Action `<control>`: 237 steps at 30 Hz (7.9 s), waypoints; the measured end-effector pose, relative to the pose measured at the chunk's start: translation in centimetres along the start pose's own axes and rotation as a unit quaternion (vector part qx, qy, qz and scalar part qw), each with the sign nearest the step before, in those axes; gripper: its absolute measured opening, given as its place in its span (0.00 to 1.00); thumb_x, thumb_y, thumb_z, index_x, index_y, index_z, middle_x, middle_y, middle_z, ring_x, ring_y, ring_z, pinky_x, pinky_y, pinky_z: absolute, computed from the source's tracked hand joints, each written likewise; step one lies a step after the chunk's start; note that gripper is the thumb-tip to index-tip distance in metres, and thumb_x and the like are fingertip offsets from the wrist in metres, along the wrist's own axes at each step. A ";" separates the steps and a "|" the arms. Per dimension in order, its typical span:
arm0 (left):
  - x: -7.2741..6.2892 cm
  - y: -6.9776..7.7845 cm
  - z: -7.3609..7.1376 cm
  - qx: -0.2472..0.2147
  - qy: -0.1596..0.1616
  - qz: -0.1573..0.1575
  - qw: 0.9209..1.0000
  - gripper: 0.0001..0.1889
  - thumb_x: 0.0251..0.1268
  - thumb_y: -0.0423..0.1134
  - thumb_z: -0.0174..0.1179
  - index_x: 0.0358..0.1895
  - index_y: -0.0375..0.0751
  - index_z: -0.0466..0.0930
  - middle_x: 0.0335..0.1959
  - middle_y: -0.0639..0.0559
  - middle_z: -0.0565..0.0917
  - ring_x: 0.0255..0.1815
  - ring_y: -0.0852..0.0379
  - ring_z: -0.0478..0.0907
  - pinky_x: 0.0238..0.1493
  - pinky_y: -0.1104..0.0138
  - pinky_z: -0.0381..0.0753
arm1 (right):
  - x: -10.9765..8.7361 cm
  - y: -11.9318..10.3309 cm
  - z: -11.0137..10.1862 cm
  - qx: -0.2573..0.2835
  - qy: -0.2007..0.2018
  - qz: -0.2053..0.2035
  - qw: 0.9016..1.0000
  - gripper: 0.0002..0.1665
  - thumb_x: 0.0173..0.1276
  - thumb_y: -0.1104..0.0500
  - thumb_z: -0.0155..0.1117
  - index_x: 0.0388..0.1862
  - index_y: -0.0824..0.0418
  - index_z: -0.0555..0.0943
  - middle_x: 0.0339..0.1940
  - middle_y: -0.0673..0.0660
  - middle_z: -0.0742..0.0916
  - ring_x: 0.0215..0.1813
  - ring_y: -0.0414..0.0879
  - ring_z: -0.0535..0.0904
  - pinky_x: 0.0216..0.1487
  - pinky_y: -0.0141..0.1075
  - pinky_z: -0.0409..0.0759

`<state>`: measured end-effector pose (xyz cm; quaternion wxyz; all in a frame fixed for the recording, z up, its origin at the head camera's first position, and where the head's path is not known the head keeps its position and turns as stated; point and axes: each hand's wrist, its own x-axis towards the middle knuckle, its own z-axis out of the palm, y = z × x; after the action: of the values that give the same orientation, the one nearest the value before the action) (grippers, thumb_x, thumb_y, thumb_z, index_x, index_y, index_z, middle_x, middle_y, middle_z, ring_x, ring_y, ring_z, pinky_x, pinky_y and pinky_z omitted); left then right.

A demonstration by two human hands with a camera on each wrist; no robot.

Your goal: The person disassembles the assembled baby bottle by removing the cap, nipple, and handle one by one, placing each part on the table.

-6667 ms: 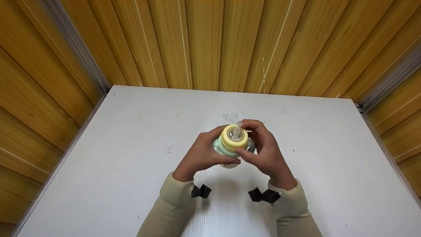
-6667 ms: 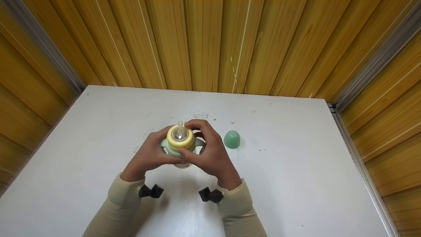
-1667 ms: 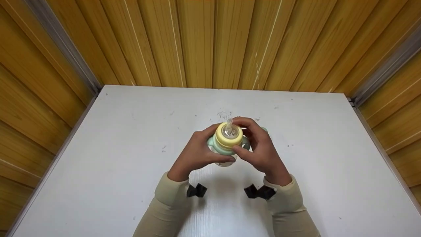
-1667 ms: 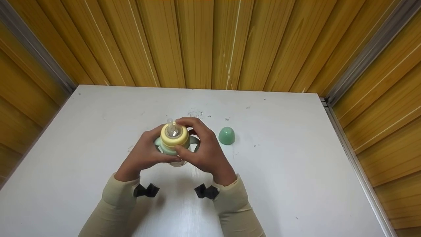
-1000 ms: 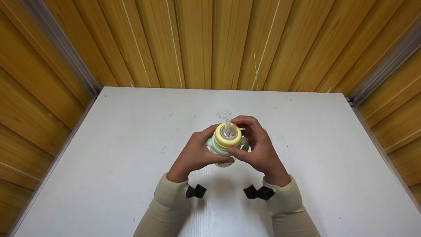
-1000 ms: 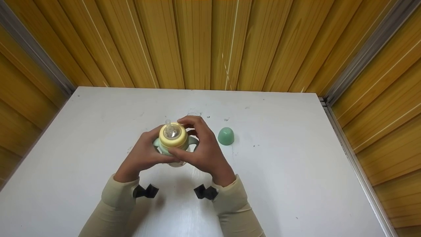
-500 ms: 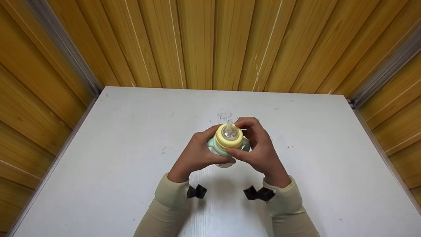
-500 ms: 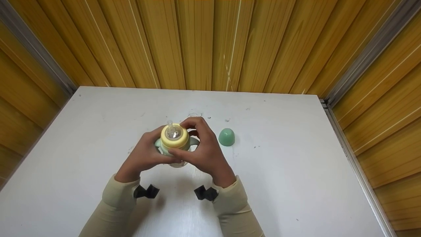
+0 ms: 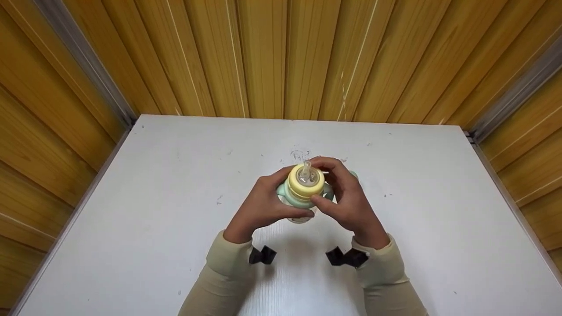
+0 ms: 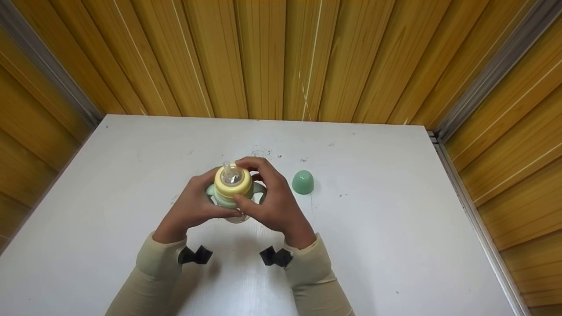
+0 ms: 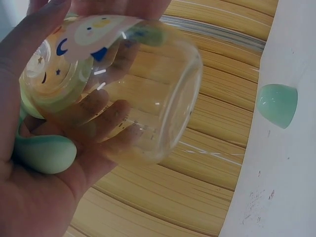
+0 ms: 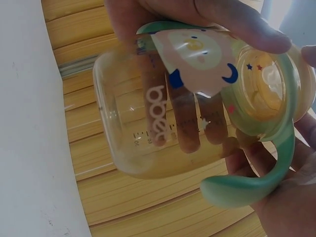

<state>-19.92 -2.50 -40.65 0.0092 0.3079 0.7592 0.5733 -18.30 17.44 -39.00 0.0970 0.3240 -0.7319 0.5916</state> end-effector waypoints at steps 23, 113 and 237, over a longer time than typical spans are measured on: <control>0.2 0.0 0.1 0.017 0.001 -0.005 1.000 0.42 0.39 0.50 0.79 0.64 0.55 0.72 0.54 0.58 0.82 0.50 0.59 0.79 0.52 0.63 0.80 | 0.0 0.2 0.2 0.017 0.039 -0.021 0.999 0.38 0.47 0.71 0.75 0.58 0.64 0.70 0.55 0.60 0.76 0.53 0.52 0.78 0.54 0.36 0.79; 0.1 0.0 0.3 0.011 -0.009 0.000 1.000 0.43 0.38 0.50 0.79 0.65 0.53 0.72 0.55 0.58 0.82 0.51 0.60 0.79 0.53 0.63 0.80 | -0.2 -0.2 -0.5 0.015 0.011 -0.010 1.000 0.32 0.55 0.69 0.66 0.62 0.62 0.75 0.59 0.60 0.80 0.60 0.49 0.76 0.60 0.38 0.75; 0.6 -2.5 -0.8 0.014 0.029 -0.067 0.997 0.41 0.34 0.54 0.81 0.60 0.62 0.74 0.52 0.64 0.82 0.52 0.62 0.78 0.56 0.59 0.78 | -0.1 8.3 -3.1 -0.096 0.107 0.216 0.966 0.29 0.57 0.56 0.75 0.57 0.55 0.76 0.61 0.52 0.79 0.67 0.46 0.73 0.72 0.40 0.66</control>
<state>-21.88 -3.26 -42.37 0.0211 0.2394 0.7859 0.5697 -23.85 21.11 -44.85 0.0756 0.0821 -0.8234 0.5564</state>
